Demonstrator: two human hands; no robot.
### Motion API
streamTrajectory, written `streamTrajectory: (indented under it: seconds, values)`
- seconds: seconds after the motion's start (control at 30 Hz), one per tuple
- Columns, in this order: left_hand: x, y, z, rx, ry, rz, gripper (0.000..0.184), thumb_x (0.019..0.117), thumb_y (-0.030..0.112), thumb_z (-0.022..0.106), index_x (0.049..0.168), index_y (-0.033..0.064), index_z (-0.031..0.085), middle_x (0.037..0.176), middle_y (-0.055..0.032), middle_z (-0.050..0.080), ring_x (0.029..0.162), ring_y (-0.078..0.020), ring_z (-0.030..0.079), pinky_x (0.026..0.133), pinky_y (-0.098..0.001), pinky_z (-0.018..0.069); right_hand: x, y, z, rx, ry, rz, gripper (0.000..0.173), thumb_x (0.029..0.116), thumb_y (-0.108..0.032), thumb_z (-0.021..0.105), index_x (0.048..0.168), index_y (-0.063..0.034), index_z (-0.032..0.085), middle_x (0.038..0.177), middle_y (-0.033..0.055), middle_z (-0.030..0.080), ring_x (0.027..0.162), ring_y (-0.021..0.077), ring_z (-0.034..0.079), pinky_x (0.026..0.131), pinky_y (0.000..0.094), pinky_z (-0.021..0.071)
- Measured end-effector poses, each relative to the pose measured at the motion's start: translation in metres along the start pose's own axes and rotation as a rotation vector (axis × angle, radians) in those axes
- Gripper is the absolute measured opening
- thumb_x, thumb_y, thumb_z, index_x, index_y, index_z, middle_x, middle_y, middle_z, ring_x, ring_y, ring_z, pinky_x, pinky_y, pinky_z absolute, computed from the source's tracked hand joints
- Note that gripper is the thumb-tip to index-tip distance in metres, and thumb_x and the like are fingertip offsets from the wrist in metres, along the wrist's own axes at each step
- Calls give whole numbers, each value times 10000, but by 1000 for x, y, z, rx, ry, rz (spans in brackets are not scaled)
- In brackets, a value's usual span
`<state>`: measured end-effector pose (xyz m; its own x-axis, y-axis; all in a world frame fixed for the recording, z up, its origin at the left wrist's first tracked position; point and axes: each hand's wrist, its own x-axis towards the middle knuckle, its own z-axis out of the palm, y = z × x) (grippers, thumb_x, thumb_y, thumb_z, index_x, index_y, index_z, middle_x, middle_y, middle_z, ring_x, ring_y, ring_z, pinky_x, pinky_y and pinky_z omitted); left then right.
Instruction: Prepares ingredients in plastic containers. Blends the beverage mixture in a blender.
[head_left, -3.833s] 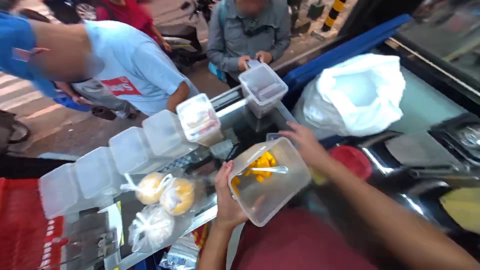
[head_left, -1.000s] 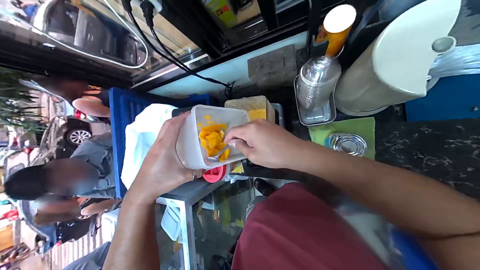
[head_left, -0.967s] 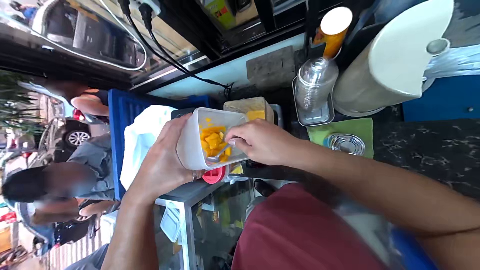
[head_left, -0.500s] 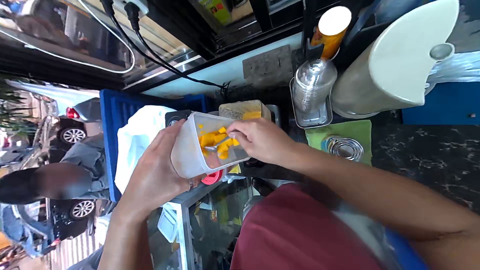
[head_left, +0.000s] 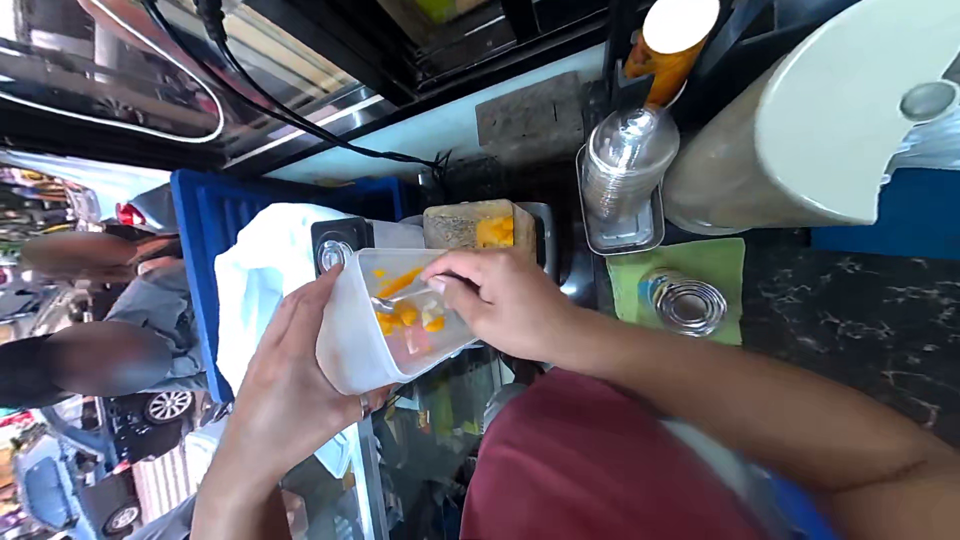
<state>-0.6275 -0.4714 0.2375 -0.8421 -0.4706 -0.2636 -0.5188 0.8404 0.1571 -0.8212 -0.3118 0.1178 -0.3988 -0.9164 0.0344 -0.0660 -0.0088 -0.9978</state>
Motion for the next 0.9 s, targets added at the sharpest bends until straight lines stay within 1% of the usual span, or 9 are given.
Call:
streamTrajectory:
  seconds: [0.13,0.27,0.37,0.47,0.53,0.67,0.8,0.87,0.9]
  values:
    - [-4,-1,1,-7,1,-13,1242,515,669,853,1575,251,359,1493,-65,489,1345,-232,504,1076,-492,471,4,3,-7,-177,-2,105,189,1035,-170,556,1107,-133,727,833,16,696,707,143,662,627,378,572]
    - [-8,-6,4,-48,3,-38,1238,514,644,873,1572,278,345,1498,-54,476,1340,-209,512,1075,-467,485,-5,-10,-10,-103,15,62,174,1004,-153,583,1061,-135,747,767,-30,675,633,66,620,561,289,548]
    - [-9,-4,5,-30,16,-29,1237,508,639,863,1571,260,355,1479,-65,493,1317,-214,526,1057,-470,488,1,-1,10,-114,-199,81,191,1039,-162,553,1104,-117,727,845,23,697,749,137,667,674,356,568]
    - [-11,-5,4,-20,17,-32,1235,514,651,859,1570,249,360,1490,-70,487,1327,-216,522,1067,-472,483,2,16,6,-229,-147,57,200,1048,-179,553,1132,-115,722,892,55,714,791,193,699,716,427,598]
    - [-14,-9,2,-17,16,-43,1234,529,670,856,1578,260,351,1501,-65,480,1345,-222,507,1080,-485,471,0,18,-17,-221,-55,82,203,1049,-198,562,1147,-143,731,860,24,718,722,151,687,657,397,597]
    - [-15,-12,4,-9,17,-51,1248,517,665,854,1583,269,341,1504,-58,474,1355,-230,494,1088,-496,457,-15,5,-52,-86,4,85,186,1043,-214,564,1101,-204,740,779,-89,682,620,12,616,537,227,541]
    - [-11,-10,2,-17,12,-55,1256,526,705,846,1584,260,337,1497,-66,481,1348,-229,502,1076,-494,467,-21,15,-40,-149,-209,59,193,1049,-206,559,1106,-190,743,852,-51,706,714,41,649,656,282,571]
    - [-9,-10,1,-22,6,-57,1252,531,706,844,1585,262,334,1491,-60,481,1335,-218,511,1063,-486,482,-14,21,-47,-196,-122,60,202,1052,-208,560,1125,-178,746,837,-34,701,680,73,641,625,314,570]
    - [-8,-9,0,-17,5,-54,1251,538,715,838,1585,249,336,1488,-67,485,1333,-222,514,1062,-488,481,-10,19,-52,-194,-63,61,202,1050,-217,559,1117,-195,748,813,-58,695,651,49,630,587,279,560]
